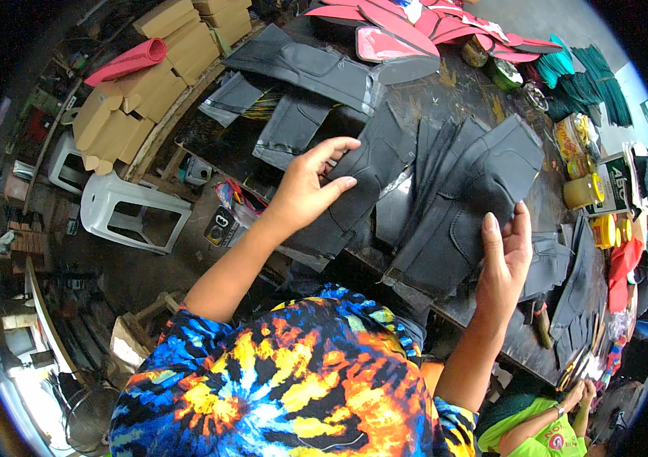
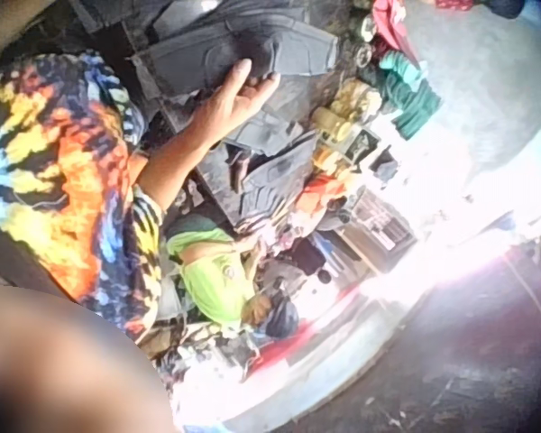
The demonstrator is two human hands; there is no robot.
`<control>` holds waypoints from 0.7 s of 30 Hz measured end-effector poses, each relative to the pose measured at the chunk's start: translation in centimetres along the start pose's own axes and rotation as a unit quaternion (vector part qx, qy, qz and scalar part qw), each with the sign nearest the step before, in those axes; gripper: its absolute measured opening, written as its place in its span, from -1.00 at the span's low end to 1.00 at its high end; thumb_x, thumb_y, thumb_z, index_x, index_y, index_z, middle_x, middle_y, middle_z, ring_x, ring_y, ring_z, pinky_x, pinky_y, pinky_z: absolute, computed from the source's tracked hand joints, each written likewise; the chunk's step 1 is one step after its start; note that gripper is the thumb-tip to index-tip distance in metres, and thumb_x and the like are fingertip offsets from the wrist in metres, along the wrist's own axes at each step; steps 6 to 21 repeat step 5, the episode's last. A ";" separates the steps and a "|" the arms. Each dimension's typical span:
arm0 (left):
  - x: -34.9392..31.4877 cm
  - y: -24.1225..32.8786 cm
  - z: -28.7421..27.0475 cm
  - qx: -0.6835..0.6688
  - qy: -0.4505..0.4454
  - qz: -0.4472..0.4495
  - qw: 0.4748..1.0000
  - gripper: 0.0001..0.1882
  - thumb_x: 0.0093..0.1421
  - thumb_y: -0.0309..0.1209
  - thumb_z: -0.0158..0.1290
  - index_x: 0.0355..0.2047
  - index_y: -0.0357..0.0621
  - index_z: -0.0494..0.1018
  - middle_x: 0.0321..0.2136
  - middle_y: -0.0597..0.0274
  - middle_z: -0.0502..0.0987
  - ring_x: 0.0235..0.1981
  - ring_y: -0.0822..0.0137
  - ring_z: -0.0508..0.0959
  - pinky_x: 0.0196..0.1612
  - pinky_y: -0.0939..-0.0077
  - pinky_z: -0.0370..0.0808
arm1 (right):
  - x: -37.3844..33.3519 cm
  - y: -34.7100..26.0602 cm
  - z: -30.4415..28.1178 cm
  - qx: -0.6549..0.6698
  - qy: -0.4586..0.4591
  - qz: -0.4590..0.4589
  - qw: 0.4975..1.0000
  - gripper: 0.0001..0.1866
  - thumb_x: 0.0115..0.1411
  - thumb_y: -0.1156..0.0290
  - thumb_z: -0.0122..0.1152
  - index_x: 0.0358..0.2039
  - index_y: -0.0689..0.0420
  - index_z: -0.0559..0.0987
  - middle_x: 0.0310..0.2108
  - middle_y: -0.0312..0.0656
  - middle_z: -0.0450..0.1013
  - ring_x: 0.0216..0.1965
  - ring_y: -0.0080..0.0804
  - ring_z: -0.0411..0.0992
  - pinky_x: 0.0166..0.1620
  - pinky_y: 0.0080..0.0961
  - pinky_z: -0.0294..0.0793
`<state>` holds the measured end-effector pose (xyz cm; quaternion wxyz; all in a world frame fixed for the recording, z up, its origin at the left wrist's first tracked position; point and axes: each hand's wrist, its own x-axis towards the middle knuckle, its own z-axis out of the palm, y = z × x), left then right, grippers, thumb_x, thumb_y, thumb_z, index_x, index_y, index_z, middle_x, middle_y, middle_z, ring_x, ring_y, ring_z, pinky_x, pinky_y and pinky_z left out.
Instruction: The person repeatedly picks up black shoe parts from a cluttered table, turns them over, and places them back down. They handle multiple similar parts one at a time, occasionally shifting piles to access more items.
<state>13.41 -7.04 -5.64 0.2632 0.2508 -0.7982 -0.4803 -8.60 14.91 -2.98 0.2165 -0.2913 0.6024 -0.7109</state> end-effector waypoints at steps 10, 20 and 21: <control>-0.6 3.0 -4.9 -0.229 -0.044 0.045 0.971 -0.43 0.23 -0.65 0.19 0.25 -0.13 0.42 0.16 0.27 0.50 0.18 0.41 0.46 0.28 0.48 0.36 | 0.2 0.2 -0.6 -0.050 -0.011 0.047 0.998 -0.30 0.40 0.51 0.18 0.42 0.47 0.11 0.21 -0.07 0.37 0.19 -0.45 0.36 0.28 -0.55 0.27; -0.6 3.0 -4.9 -0.229 -0.044 0.045 0.971 -0.43 0.23 -0.65 0.19 0.25 -0.13 0.42 0.16 0.27 0.50 0.18 0.41 0.46 0.28 0.48 0.36 | 0.2 0.2 -0.6 -0.050 -0.011 0.047 0.998 -0.30 0.40 0.51 0.18 0.42 0.47 0.11 0.21 -0.07 0.37 0.19 -0.45 0.36 0.28 -0.55 0.27; -0.6 3.0 -4.9 -0.229 -0.044 0.045 0.971 -0.43 0.23 -0.65 0.19 0.25 -0.13 0.42 0.16 0.27 0.50 0.18 0.41 0.46 0.28 0.48 0.36 | 0.2 0.2 -0.6 -0.050 -0.011 0.047 0.998 -0.30 0.40 0.51 0.18 0.42 0.47 0.11 0.21 -0.07 0.37 0.19 -0.45 0.36 0.28 -0.55 0.27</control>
